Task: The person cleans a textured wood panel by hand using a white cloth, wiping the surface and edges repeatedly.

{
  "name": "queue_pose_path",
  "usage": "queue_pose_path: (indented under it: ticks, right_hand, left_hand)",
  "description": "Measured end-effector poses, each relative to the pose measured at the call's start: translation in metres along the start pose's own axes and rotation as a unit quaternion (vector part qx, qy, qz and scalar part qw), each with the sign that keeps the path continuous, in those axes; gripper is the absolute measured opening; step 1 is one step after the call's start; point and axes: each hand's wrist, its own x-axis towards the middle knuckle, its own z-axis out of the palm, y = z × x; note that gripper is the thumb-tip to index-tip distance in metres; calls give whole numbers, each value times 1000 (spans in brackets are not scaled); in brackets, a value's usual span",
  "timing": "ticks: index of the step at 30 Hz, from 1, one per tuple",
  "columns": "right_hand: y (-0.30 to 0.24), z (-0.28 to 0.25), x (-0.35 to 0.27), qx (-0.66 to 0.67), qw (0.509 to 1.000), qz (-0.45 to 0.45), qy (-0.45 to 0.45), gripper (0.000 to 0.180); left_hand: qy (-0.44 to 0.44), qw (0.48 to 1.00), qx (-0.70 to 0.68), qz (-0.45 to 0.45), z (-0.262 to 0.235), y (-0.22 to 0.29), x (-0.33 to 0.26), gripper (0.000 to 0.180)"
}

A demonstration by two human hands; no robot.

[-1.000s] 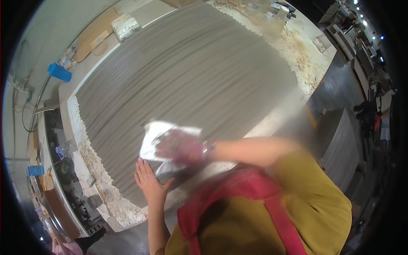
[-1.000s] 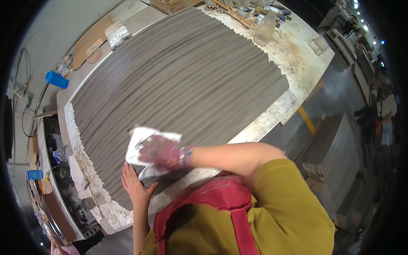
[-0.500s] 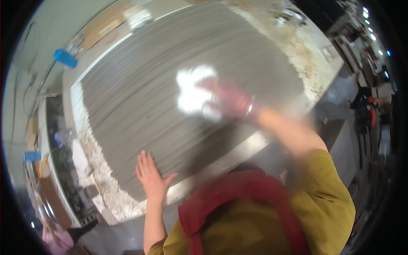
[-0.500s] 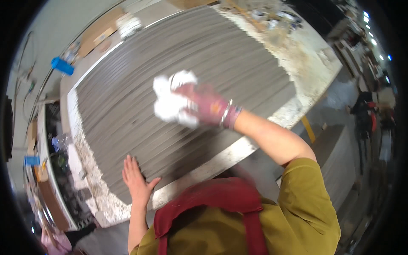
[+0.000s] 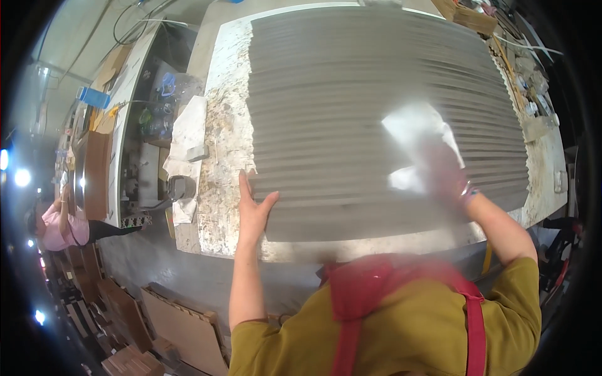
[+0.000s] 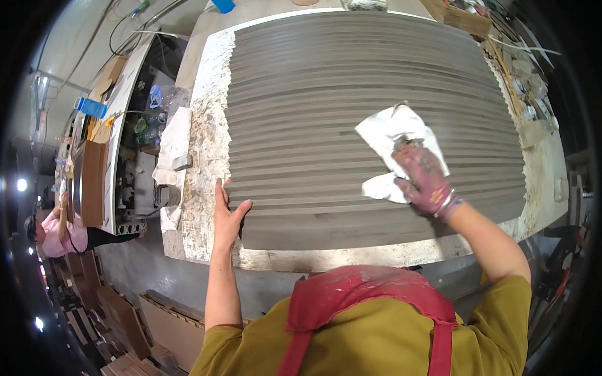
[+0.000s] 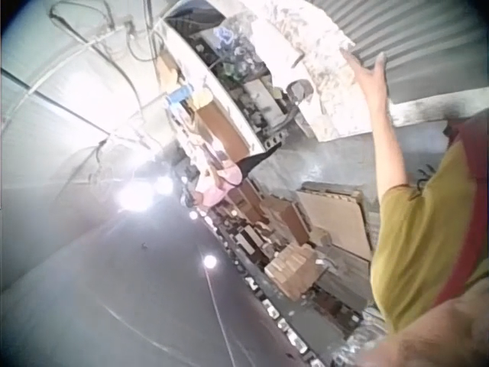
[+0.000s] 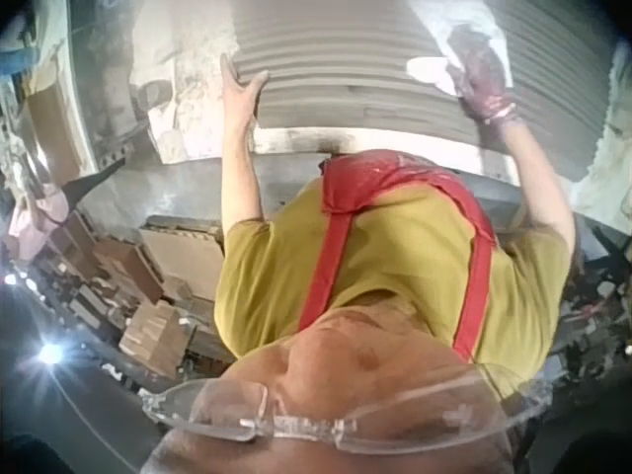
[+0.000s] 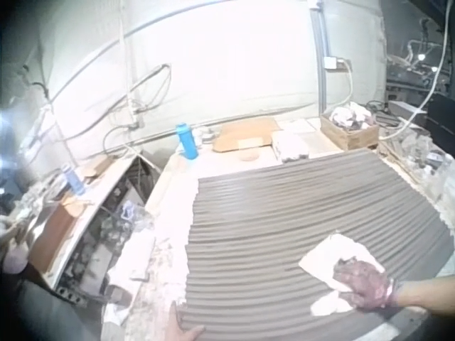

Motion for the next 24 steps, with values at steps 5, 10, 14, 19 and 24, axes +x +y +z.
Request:
queue_pose_path:
  ticks: [5, 10, 14, 19, 24]
  right_hand:
    - [-93, 29, 101, 84, 991, -101, -28, 50]
    - [-194, 136, 222, 257, 948, -186, 25, 32]
    - [-220, 165, 247, 152, 960, -231, 40, 27]
    - [-52, 73, 84, 160, 964, -169, 131, 49]
    - [97, 7, -46, 50, 990, 111, 68, 47]
  left_hand:
    - [1, 998, -68, 7, -9, -25, -2, 79]
    - [-45, 998, -45, -20, 3, -25, 18, 62]
    - [45, 993, -77, -75, -9, -43, 11, 57]
    - [-75, 993, -15, 95, -8, -59, 45, 59]
    - [-37, 992, -115, 31, -13, -45, 42, 58]
